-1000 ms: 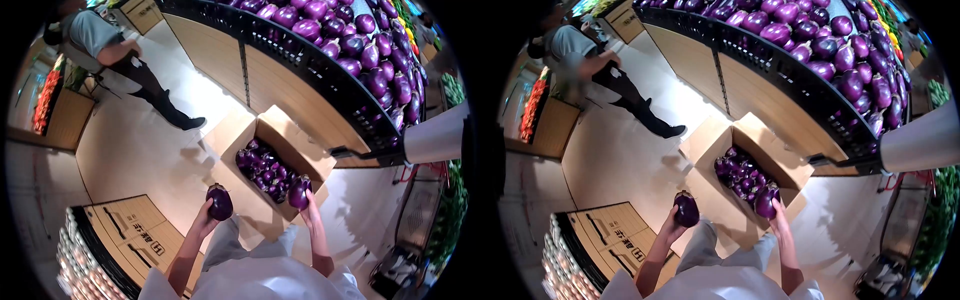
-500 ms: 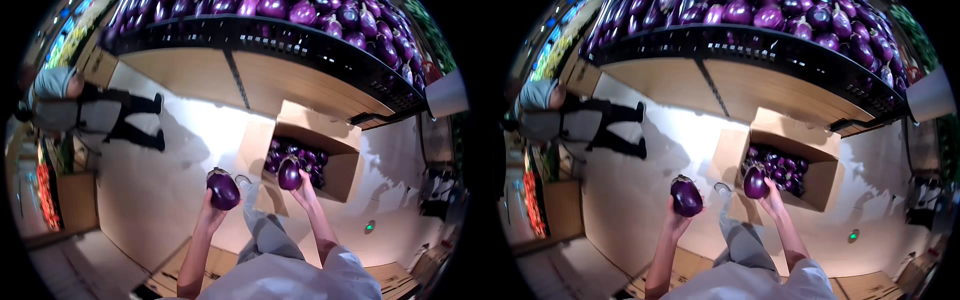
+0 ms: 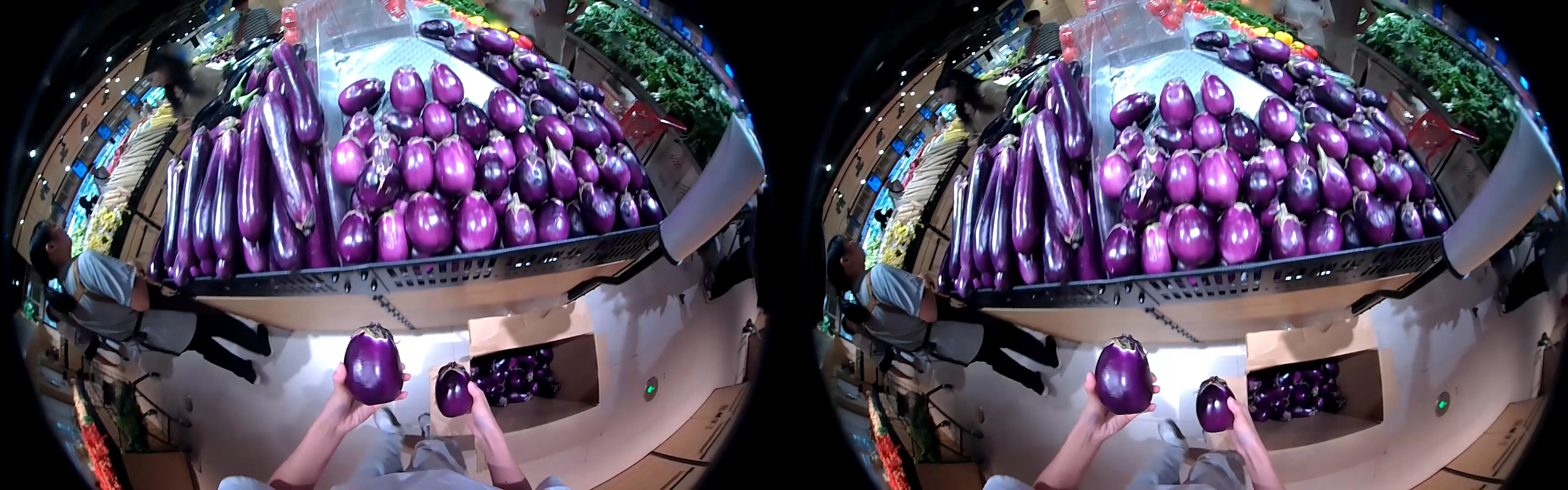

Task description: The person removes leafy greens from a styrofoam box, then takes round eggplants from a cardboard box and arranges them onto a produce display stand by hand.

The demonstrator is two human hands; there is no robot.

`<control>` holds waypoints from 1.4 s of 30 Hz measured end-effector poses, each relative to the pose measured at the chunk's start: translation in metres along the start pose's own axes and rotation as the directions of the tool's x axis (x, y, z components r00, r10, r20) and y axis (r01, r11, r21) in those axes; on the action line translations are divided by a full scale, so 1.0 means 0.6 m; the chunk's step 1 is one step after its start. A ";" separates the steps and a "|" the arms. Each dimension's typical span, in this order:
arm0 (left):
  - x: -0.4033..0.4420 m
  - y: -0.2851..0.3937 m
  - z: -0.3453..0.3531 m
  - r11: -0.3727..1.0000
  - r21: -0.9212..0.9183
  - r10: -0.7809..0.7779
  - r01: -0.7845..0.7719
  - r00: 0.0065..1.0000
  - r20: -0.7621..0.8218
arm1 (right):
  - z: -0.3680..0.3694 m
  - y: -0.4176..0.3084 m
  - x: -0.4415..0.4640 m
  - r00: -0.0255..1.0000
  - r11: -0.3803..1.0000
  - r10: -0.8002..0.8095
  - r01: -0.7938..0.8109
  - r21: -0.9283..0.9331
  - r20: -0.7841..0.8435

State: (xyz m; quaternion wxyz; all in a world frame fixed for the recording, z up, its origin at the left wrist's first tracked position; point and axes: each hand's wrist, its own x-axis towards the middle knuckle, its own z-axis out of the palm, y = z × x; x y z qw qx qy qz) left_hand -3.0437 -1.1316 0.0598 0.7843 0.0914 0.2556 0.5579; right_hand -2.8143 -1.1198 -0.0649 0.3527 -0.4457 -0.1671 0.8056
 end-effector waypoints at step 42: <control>0.503 0.436 0.198 0.347 0.864 0.722 -0.365 0.691 0.003 | 0.519 -0.697 0.367 0.738 0.331 -0.427 0.666 -0.669 0.523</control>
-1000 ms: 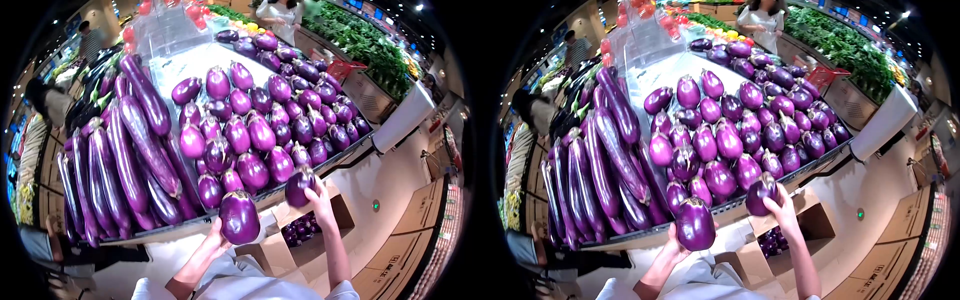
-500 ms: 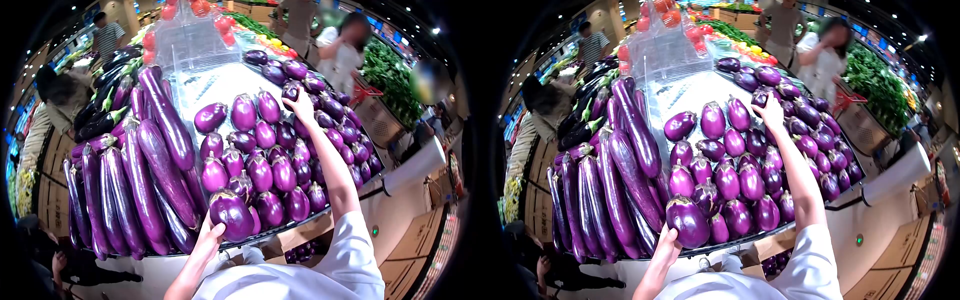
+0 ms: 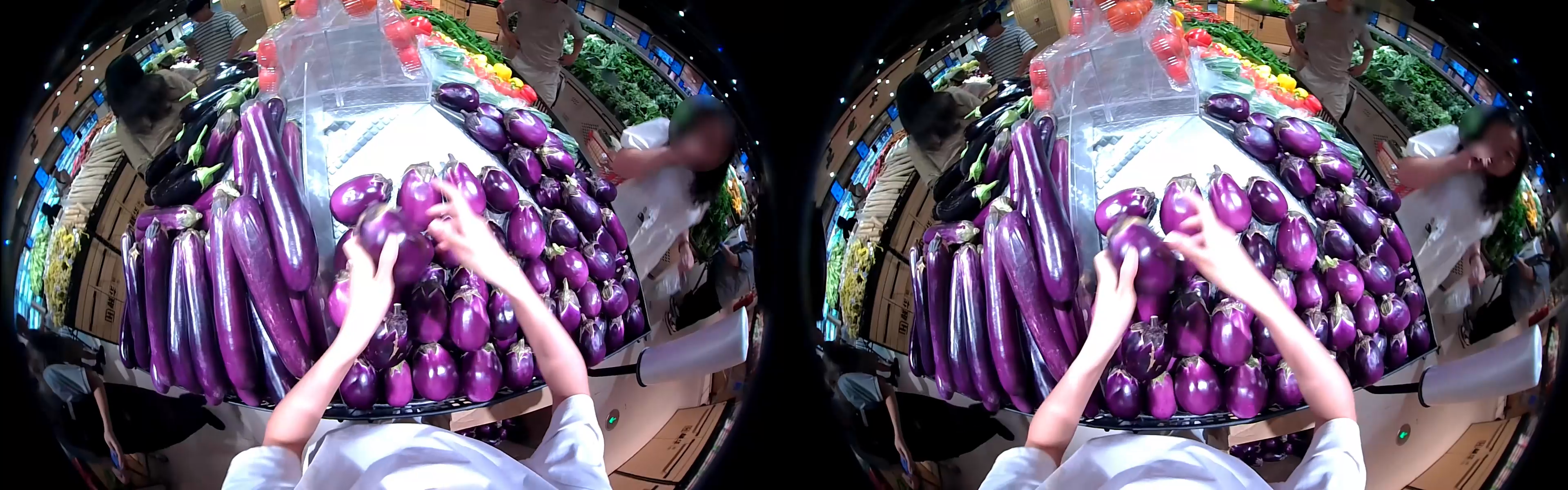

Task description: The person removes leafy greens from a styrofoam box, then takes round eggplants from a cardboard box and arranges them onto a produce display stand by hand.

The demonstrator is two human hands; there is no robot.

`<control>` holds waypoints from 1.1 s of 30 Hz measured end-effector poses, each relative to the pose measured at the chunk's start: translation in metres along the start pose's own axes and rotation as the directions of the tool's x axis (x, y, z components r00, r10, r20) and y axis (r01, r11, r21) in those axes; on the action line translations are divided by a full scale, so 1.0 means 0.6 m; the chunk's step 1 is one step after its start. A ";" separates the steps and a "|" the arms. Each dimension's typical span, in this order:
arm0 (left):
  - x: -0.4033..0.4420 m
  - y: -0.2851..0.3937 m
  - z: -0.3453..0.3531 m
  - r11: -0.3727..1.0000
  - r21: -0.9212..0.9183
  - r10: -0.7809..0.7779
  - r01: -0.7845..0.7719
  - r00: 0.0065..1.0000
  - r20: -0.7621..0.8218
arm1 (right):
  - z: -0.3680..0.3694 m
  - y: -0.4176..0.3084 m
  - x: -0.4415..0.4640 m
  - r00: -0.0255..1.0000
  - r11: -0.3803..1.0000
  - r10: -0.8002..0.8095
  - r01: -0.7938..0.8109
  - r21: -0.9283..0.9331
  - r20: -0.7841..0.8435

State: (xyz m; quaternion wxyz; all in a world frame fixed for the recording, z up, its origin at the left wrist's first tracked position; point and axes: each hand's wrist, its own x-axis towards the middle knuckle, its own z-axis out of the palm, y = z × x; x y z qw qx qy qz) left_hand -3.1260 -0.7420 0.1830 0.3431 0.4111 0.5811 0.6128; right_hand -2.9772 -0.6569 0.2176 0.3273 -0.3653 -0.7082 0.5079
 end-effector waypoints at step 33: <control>0.283 -0.090 -0.010 -0.086 0.996 0.576 0.013 0.817 0.039 | 0.133 0.068 0.279 0.896 0.302 -0.315 -0.219 -0.928 -0.314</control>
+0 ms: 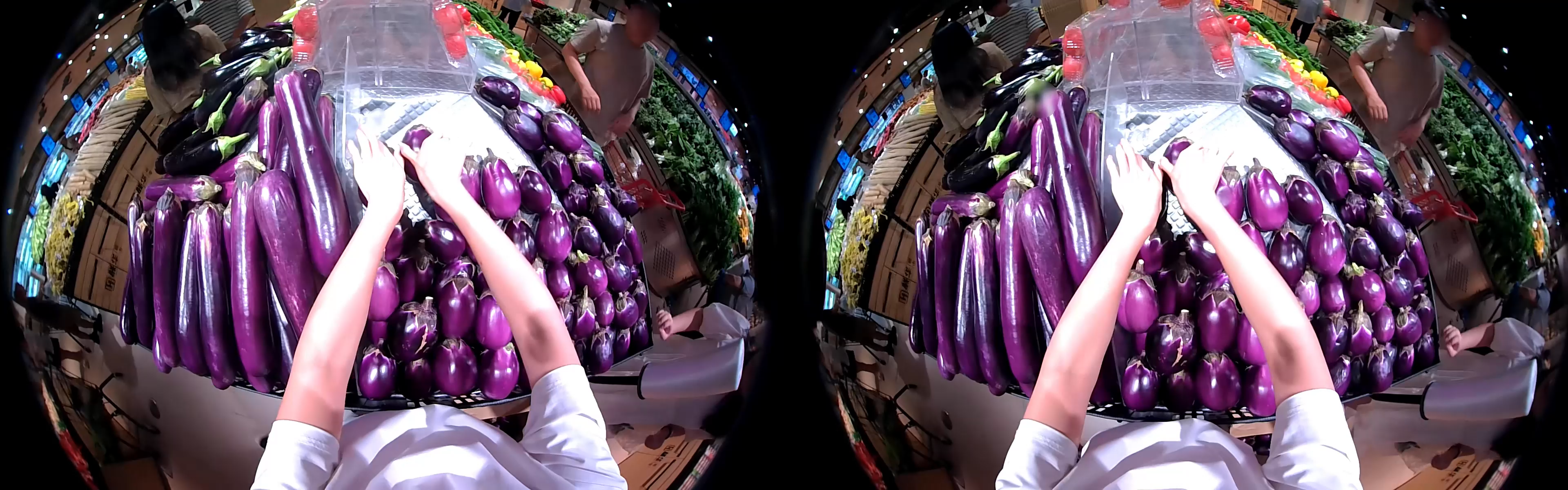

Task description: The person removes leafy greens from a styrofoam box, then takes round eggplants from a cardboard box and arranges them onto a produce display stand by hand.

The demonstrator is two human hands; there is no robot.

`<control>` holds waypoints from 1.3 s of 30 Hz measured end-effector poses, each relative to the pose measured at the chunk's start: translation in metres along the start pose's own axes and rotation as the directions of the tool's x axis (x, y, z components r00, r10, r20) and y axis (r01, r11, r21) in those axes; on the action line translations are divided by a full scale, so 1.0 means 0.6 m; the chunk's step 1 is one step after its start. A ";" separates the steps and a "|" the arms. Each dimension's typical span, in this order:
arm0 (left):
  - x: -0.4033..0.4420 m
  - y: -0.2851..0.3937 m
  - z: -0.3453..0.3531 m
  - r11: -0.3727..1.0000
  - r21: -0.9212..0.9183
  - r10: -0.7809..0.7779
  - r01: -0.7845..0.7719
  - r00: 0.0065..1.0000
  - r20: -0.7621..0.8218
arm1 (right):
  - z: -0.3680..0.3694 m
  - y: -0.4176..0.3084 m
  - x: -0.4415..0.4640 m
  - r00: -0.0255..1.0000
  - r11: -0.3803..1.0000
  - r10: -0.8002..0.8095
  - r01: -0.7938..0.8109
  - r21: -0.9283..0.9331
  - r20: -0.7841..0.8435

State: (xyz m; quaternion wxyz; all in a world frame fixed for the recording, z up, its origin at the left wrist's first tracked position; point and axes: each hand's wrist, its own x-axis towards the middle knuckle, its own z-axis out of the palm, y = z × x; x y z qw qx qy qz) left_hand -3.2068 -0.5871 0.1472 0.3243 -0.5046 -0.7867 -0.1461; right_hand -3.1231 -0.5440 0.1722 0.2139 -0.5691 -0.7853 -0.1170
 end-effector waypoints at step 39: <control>-1.202 0.181 -0.026 -0.341 -0.752 0.915 -0.564 -0.382 -0.129 | 0.161 0.163 -1.469 0.187 0.410 0.759 -0.882 -0.234 0.624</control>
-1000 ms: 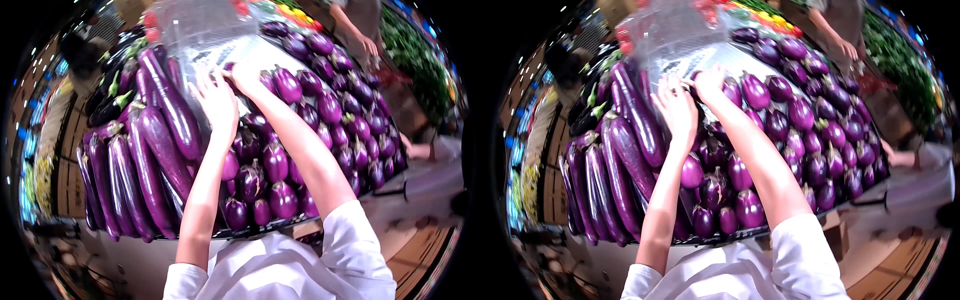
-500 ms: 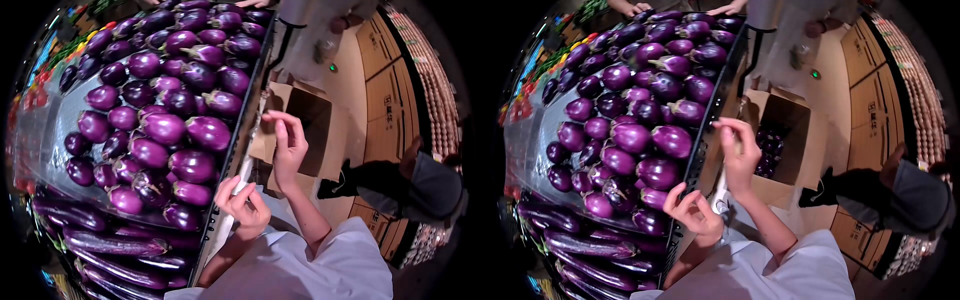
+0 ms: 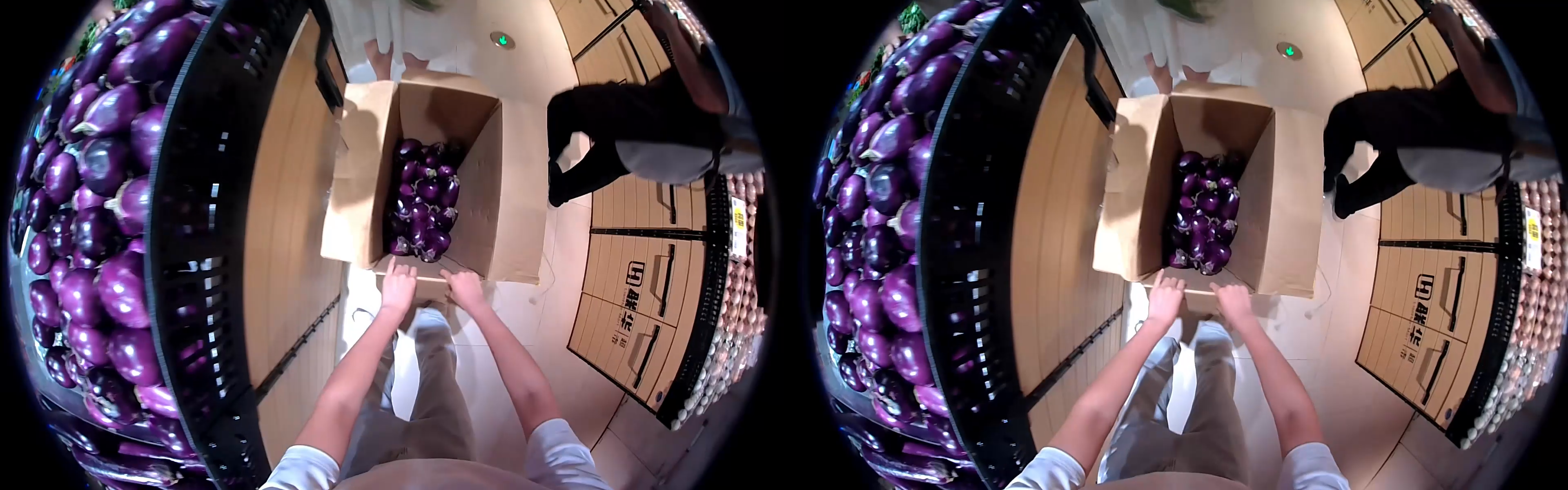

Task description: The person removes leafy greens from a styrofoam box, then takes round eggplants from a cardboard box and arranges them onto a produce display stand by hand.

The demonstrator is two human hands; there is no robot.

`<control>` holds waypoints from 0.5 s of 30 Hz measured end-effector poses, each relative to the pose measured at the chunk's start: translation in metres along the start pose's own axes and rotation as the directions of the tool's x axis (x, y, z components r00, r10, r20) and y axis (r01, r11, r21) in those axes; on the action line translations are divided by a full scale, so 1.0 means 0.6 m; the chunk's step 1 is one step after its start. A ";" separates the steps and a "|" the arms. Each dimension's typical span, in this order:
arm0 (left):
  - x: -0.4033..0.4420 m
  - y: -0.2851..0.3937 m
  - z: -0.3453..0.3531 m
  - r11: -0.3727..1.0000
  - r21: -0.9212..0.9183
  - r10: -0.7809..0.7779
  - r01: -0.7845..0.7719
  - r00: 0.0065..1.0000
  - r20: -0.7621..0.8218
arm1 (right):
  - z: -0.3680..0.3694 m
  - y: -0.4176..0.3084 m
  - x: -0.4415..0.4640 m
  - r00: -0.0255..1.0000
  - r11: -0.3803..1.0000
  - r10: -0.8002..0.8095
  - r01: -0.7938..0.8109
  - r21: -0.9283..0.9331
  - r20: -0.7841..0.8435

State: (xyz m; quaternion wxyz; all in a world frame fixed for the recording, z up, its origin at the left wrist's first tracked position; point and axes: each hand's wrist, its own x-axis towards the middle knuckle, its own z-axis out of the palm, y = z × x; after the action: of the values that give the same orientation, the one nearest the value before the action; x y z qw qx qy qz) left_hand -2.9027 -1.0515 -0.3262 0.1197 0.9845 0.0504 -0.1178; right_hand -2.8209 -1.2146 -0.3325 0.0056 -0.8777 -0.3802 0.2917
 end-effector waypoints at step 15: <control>-0.177 -0.038 0.012 0.996 -0.090 0.026 -0.019 0.997 0.071 | 0.156 -0.157 -0.125 0.964 0.992 -0.098 0.115 0.055 -0.246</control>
State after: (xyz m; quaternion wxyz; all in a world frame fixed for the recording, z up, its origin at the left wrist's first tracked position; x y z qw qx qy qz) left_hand -3.0101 -1.0386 -0.3120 0.1665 0.9738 0.0402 -0.1495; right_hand -2.9726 -1.2179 -0.3504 0.0980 -0.8844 -0.4129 0.1942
